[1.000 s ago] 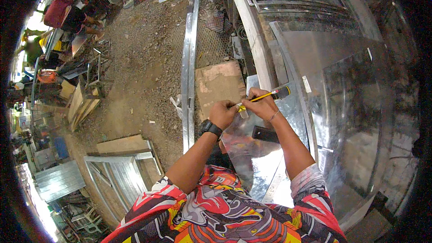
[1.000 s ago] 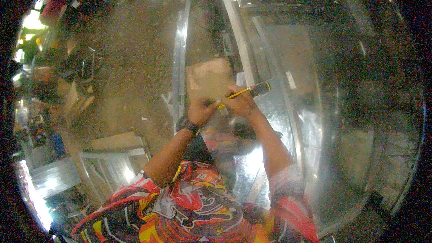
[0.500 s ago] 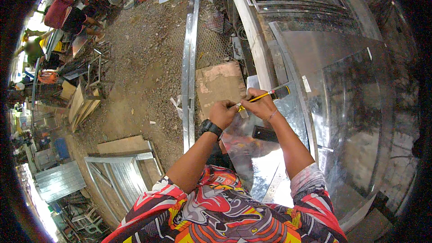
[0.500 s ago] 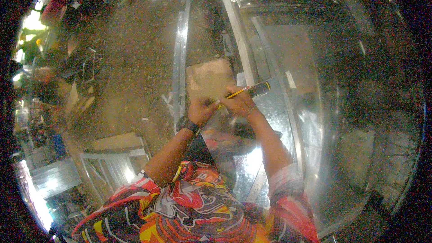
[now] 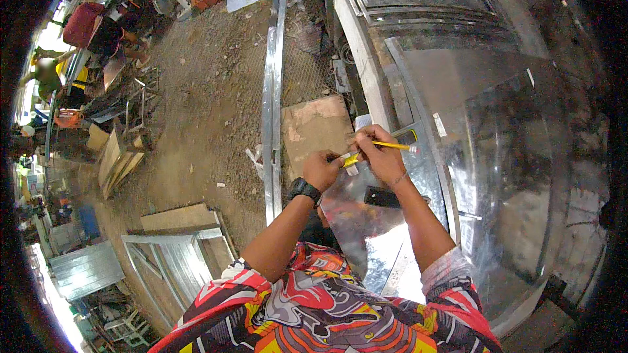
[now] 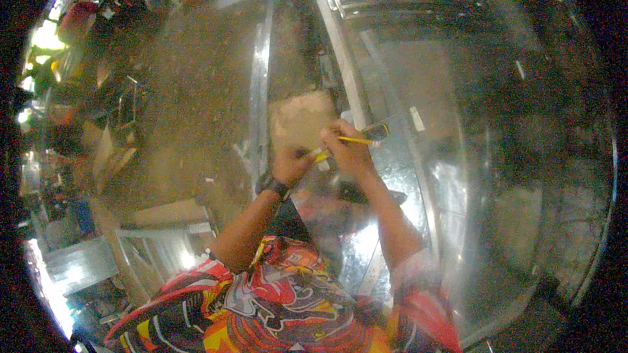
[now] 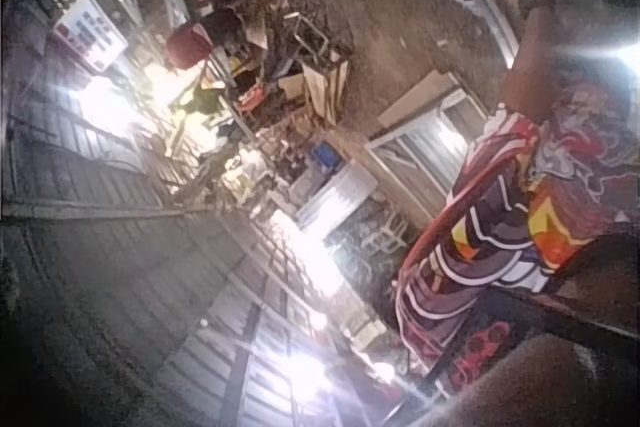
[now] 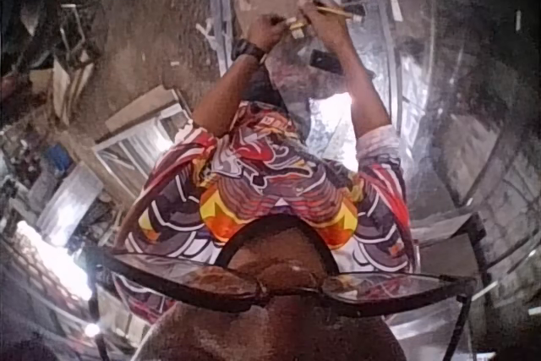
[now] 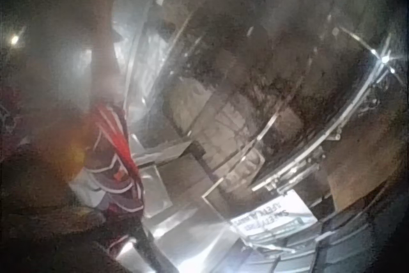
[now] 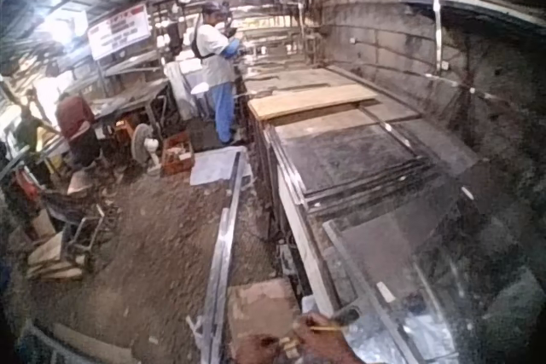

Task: The person measures and marks a large metal sheet using a tape measure, ruler, and marker. They then move to measure a metal frame on the floor, marking it with a marker. The person works in a workshop environment with other workers visible in the background.

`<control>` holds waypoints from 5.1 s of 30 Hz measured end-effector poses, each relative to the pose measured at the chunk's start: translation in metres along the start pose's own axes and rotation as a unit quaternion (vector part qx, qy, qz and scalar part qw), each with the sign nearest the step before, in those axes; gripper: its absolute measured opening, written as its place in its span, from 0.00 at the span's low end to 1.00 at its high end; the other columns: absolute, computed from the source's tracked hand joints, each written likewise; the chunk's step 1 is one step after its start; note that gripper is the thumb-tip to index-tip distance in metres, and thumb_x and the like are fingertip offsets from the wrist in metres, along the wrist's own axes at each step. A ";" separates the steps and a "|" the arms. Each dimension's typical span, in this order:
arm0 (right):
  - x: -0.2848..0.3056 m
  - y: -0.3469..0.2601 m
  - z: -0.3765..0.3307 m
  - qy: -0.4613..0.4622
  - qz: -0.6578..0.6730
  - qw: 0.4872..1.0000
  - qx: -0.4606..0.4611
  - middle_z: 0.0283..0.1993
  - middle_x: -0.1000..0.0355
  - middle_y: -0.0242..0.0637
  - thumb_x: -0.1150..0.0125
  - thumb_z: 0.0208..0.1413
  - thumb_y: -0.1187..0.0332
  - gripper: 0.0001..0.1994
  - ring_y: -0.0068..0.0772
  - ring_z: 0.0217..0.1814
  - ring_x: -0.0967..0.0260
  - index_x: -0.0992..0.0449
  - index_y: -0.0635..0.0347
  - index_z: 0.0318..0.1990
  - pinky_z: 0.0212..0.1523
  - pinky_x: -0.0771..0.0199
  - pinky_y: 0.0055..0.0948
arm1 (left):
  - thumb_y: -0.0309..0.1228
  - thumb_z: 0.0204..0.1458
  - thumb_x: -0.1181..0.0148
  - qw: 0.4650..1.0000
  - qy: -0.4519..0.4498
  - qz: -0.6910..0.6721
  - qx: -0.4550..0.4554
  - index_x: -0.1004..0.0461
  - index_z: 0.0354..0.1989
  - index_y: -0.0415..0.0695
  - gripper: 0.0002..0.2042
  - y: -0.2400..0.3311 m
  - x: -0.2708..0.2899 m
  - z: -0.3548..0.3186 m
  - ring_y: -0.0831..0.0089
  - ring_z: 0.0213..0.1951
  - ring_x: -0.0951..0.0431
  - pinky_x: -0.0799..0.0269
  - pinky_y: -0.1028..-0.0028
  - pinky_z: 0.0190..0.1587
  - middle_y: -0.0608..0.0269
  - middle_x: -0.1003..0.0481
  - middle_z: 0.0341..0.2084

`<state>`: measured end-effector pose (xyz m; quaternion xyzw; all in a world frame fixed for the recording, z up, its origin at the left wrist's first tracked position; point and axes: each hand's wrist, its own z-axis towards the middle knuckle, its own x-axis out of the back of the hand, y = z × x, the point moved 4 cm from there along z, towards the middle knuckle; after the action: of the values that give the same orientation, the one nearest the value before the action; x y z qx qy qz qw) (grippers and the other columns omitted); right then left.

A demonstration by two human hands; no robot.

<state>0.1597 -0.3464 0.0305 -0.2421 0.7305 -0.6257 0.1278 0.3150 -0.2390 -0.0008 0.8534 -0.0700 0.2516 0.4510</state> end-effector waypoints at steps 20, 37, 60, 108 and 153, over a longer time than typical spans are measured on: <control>0.050 0.003 -0.076 0.260 -0.427 0.857 0.125 0.53 0.28 0.53 0.27 0.51 0.63 0.24 0.56 0.56 0.29 0.27 0.63 0.52 0.60 0.30 0.48 | 0.45 0.62 0.40 0.962 -0.113 0.028 -0.246 0.32 0.65 0.45 0.26 0.029 0.071 -0.052 0.54 0.52 0.23 0.31 0.57 0.59 0.49 0.26 0.55; 0.097 0.061 -0.402 0.710 -0.333 0.615 -0.085 0.42 0.30 0.47 0.27 0.53 0.66 0.16 0.50 0.46 0.32 0.27 0.63 0.42 0.49 0.31 0.46 | 0.37 0.54 0.33 0.829 -0.226 0.218 -0.462 0.33 0.64 0.43 0.29 0.095 -0.067 -0.079 0.47 0.55 0.26 0.29 0.54 0.57 0.47 0.26 0.53; -0.027 0.027 -0.292 0.357 -0.162 0.912 -0.117 0.53 0.29 0.54 0.25 0.49 0.66 0.21 0.59 0.56 0.32 0.28 0.61 0.46 0.57 0.30 0.50 | 0.41 0.46 0.27 0.920 -0.161 0.194 -0.300 0.38 0.65 0.46 0.38 0.057 0.033 -0.051 0.45 0.48 0.19 0.23 0.56 0.49 0.44 0.21 0.47; -0.099 0.047 -0.197 0.404 -0.443 0.797 -0.071 0.63 0.28 0.48 0.35 0.54 0.75 0.10 0.54 0.68 0.35 0.22 0.62 0.45 0.73 0.41 0.52 | 0.42 0.60 0.34 0.871 -0.454 -0.123 0.146 0.22 0.48 0.44 0.16 0.008 0.052 0.087 0.72 0.42 0.21 0.24 0.69 0.44 0.67 0.21 0.40; -0.063 0.026 -0.062 0.252 0.205 0.938 -0.121 0.44 0.19 0.39 0.38 0.63 0.71 0.10 0.27 0.49 0.23 0.18 0.67 0.48 0.54 0.24 0.27 | 0.49 0.53 0.28 0.875 -0.458 -0.063 0.142 0.45 0.74 0.44 0.44 0.003 0.054 0.092 0.62 0.63 0.32 0.35 0.63 0.63 0.57 0.32 0.64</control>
<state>0.1780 -0.2590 0.0089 0.0645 0.8426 -0.5335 0.0350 0.3940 -0.3095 -0.0152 0.9306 -0.1780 -0.1891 0.2580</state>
